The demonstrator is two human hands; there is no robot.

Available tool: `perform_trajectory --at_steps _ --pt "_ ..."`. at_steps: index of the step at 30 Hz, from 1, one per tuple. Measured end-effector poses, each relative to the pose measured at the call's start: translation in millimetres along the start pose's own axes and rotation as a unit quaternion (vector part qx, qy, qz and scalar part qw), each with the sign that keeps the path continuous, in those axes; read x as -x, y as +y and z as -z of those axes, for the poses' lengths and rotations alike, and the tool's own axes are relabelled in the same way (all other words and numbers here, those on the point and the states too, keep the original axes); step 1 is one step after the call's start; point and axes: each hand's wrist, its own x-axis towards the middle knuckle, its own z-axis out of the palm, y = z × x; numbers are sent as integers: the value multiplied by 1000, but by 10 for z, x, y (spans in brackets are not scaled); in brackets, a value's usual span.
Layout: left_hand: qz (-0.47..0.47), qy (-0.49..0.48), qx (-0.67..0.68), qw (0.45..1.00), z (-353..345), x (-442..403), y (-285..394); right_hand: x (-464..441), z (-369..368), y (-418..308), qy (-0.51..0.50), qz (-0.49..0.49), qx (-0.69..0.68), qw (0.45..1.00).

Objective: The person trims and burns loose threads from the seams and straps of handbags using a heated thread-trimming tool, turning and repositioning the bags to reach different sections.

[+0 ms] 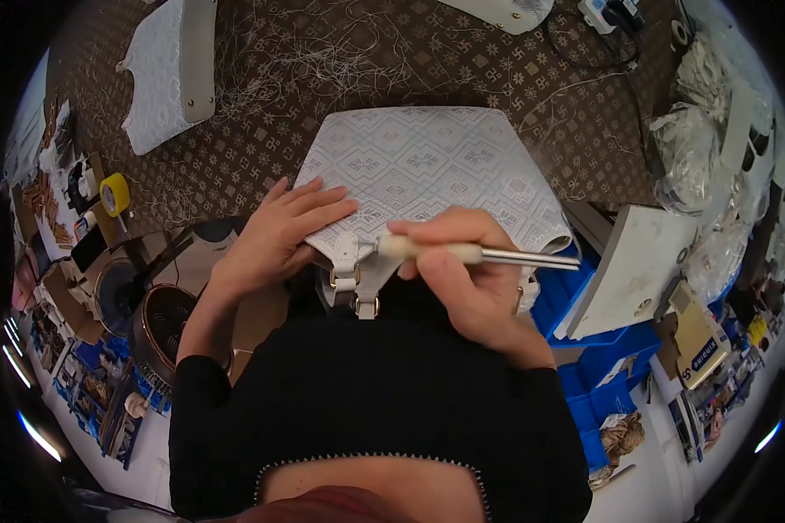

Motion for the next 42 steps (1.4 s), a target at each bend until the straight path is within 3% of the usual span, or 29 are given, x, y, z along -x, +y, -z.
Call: perform_trajectory --at_steps 2,4,9,21,23,24,30,42 --pt "-9 8 106 994 -41 4 7 -40 5 281 26 12 2 1000" --pt "-32 -8 122 992 31 26 25 -78 -34 417 108 -20 1 994" --pt "-108 -35 195 974 185 -31 -36 -132 33 517 103 8 -12 995" --pt "-93 -47 402 910 195 -235 111 -73 203 437 52 55 -50 996" --pt "-88 -36 435 896 171 -234 64 -49 240 449 -39 112 -26 993" --pt "-87 -35 435 895 163 -233 56 -39 235 404 -41 72 -19 996" --pt "-107 -18 422 900 99 -220 23 -94 283 395 -127 58 18 990" --pt "-101 -19 418 902 116 -215 48 -113 282 400 -151 43 61 986"
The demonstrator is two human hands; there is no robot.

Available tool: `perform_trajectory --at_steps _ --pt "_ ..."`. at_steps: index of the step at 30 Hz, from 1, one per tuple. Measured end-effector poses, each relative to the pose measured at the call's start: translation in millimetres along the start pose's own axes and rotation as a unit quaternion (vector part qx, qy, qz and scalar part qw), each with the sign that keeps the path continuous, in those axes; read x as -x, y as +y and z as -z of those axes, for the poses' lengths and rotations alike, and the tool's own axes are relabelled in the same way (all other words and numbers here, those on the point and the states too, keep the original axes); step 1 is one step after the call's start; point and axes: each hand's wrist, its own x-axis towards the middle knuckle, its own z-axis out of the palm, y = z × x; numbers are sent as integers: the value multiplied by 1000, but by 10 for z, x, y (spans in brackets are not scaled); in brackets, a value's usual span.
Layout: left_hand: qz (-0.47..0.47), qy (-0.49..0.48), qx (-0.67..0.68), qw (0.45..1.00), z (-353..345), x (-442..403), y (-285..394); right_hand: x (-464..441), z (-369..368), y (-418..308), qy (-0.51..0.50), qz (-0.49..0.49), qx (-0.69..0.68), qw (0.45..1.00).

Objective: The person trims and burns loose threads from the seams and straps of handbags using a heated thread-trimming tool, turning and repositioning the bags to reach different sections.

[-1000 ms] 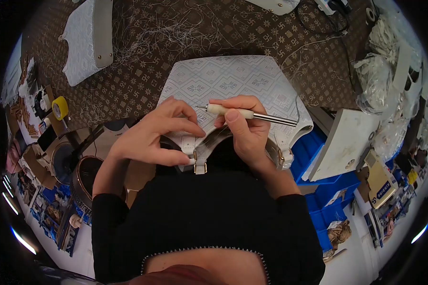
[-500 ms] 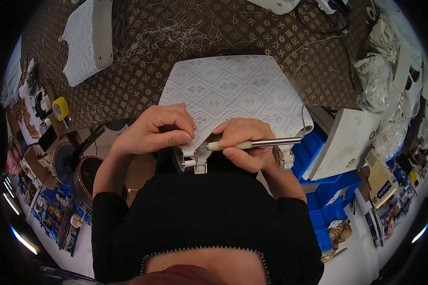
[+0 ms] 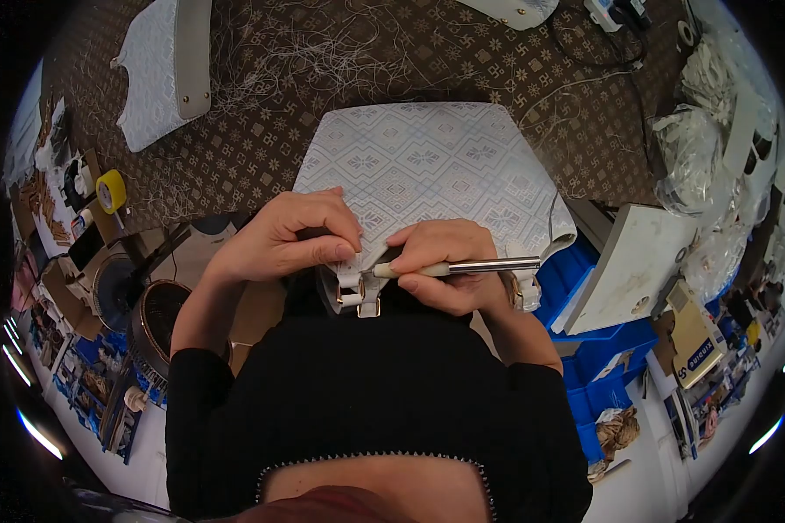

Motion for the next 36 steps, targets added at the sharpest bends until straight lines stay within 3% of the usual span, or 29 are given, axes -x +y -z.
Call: perform_trajectory --at_steps 21,23,27,32,36 --pt "0 -5 3 1000 14 3 -20 5 14 -11 -13 -19 43 999" --pt "54 -18 45 997 37 21 -13 2 12 -1 -10 -13 35 999" --pt "40 35 148 987 109 24 -139 33 3 28 20 -15 -19 1000" --pt "-49 -144 -89 984 268 -35 -179 45 -39 19 66 -3 -48 997" --pt "-85 -168 -205 960 203 -99 -115 70 -42 16 91 -10 -63 994"
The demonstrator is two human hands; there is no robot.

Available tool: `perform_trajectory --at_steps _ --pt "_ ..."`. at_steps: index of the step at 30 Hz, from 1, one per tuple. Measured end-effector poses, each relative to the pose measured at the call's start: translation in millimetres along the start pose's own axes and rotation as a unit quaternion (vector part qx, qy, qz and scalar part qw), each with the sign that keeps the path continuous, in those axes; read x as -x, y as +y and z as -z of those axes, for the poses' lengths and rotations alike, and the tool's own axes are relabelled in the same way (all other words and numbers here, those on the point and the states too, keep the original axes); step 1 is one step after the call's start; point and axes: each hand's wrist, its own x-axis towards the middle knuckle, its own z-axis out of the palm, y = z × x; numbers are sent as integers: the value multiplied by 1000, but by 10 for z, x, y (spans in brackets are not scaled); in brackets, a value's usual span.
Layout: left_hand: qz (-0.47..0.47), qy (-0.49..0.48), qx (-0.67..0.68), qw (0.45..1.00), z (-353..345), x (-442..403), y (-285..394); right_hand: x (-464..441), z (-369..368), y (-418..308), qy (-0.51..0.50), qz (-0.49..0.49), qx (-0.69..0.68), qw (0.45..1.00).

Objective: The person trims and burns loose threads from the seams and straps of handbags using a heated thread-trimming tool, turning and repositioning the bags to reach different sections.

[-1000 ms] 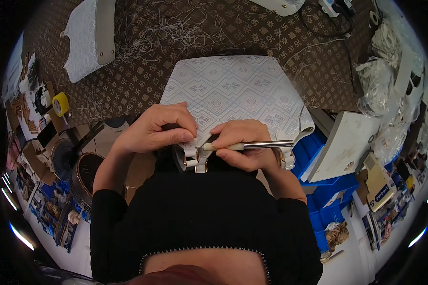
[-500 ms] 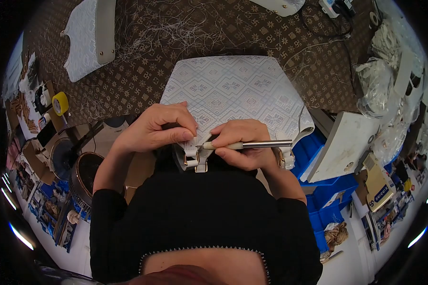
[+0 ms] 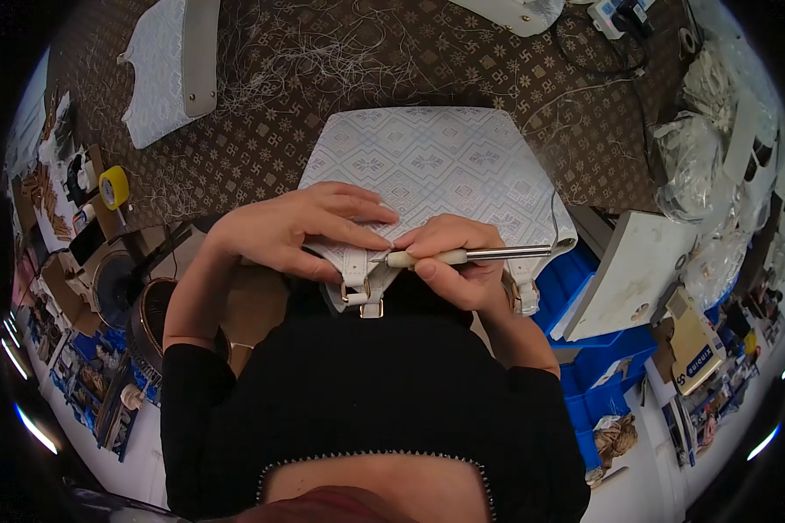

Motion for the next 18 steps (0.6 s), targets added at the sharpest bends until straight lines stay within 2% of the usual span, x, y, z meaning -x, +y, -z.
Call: perform_trajectory --at_steps 2,6,8,12,15,17,18 --pt "-10 31 143 989 -21 21 -52 3 -6 -1 6 -4 -14 1000" --pt "-15 95 56 994 -121 106 44 8 -6 1 6 -9 -24 1000" --pt "-8 148 69 987 -210 157 23 3 -22 5 8 -4 -31 999" --pt "-28 156 158 975 -203 222 -57 5 -28 17 11 4 -40 999" --pt "13 142 168 975 -129 188 54 0 -38 14 11 5 -46 999" --pt "97 134 168 972 -81 149 156 7 -23 14 4 2 -40 999" --pt "97 135 168 972 -79 145 146 13 -17 16 1 0 -34 999"
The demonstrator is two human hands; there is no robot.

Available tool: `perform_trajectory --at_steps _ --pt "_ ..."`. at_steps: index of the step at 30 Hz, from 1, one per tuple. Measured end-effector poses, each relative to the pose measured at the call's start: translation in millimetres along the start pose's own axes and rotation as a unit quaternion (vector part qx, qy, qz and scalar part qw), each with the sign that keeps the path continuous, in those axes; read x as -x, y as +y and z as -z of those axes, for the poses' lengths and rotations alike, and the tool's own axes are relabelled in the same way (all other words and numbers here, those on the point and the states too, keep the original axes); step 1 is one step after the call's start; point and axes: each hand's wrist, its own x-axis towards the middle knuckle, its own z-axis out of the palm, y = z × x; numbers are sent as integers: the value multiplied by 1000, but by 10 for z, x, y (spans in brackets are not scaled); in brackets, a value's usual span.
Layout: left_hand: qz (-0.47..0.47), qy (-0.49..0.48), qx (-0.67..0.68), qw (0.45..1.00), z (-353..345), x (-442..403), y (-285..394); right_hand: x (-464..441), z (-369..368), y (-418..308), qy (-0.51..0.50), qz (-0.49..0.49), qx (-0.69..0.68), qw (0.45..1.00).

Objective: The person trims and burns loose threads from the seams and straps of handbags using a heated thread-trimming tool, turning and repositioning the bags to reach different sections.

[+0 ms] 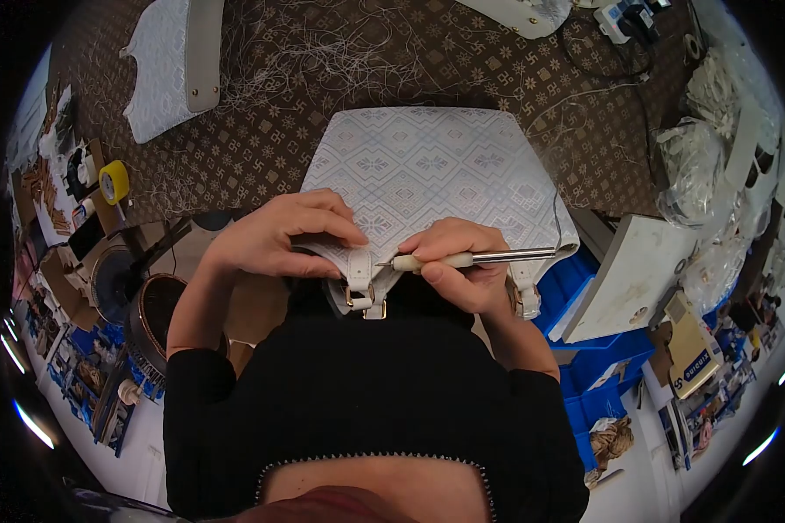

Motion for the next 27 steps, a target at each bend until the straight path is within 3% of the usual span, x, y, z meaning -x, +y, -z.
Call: perform_trajectory --at_steps 5,14,21,27 --pt "-32 -85 -61 994 107 -78 17 10 14 14 1 -2 -5 1000" --pt "-44 -13 -87 995 -4 29 44 3 4 15 1 2 -4 1000" --pt "-66 -34 -109 991 41 -41 66 8 10 12 2 -1 -2 1000" --pt "-17 -39 -73 996 28 -50 96 8 25 7 -7 -7 9 1000"
